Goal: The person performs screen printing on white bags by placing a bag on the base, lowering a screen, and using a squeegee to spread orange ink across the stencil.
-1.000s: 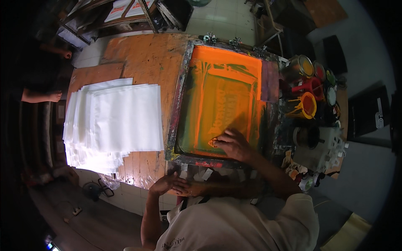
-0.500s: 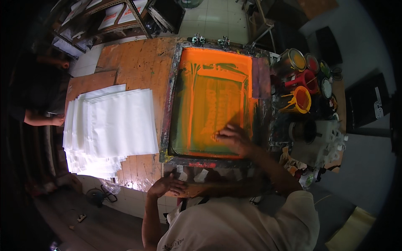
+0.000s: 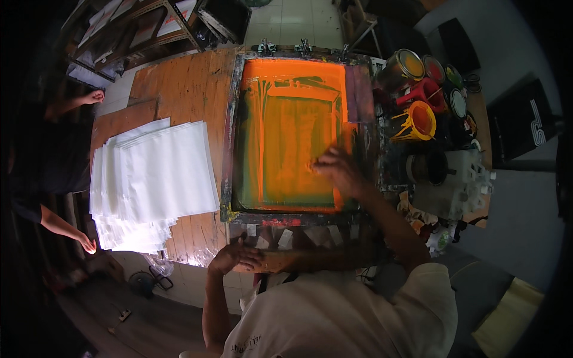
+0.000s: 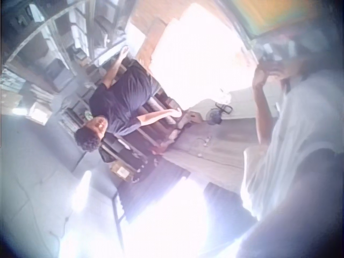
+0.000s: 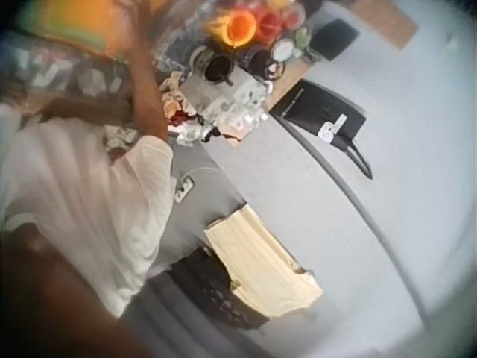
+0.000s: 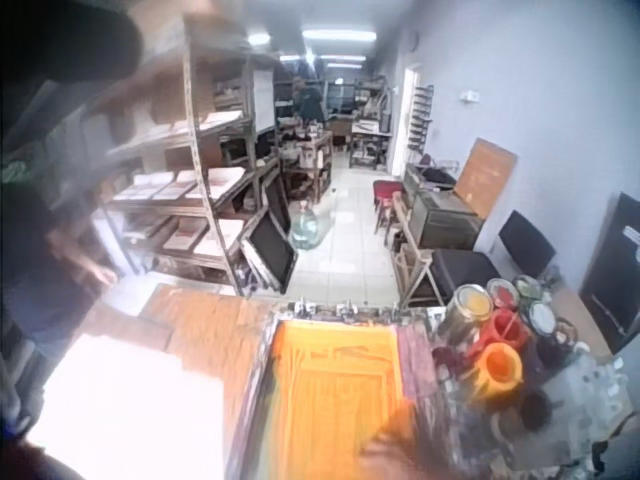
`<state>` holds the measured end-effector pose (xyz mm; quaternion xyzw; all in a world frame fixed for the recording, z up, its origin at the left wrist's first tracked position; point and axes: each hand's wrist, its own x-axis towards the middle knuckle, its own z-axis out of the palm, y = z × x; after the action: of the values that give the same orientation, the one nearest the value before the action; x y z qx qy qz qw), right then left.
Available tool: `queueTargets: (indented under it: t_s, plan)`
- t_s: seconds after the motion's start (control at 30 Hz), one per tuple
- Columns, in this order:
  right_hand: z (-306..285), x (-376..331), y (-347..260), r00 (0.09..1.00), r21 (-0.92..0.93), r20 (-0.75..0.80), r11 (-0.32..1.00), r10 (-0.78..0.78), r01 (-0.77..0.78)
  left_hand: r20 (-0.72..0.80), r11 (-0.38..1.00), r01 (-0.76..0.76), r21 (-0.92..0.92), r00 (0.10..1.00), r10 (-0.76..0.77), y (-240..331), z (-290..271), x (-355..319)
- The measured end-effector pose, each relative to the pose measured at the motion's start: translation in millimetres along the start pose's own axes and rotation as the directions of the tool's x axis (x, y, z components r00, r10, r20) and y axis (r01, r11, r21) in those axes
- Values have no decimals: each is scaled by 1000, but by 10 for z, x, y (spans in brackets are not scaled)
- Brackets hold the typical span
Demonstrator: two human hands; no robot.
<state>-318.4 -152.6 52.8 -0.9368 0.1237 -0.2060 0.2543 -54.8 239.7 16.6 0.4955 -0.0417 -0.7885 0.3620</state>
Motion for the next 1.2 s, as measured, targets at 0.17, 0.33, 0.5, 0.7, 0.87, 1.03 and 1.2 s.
queueTargets:
  t_s: [0.17,0.33,0.5,0.7,0.87,1.03,1.2]
  plan:
    - [75,-196,-226,990,-126,58,985,127,-119,36,996,52,-70,998,-49,-26,-105,39]
    - [220,-143,-331,998,-98,-18,993,64,-65,3,997,72,-28,997,-72,-32,-92,61]
    - [340,-173,-598,981,-142,-129,976,148,-166,15,998,59,-19,998,-58,-27,-80,38]
    - [660,438,-586,981,-155,-134,975,141,-161,96,999,51,-17,994,-49,-41,-123,18]
    - [769,375,-856,993,-52,115,999,16,-10,131,995,65,-71,990,-56,-58,-134,24]
    - [753,448,-783,987,-113,154,992,-42,60,162,995,50,-88,986,-35,-34,-158,35]
    - [723,1049,51,987,-204,-124,971,102,-126,181,991,90,-96,981,-72,-66,-186,44]
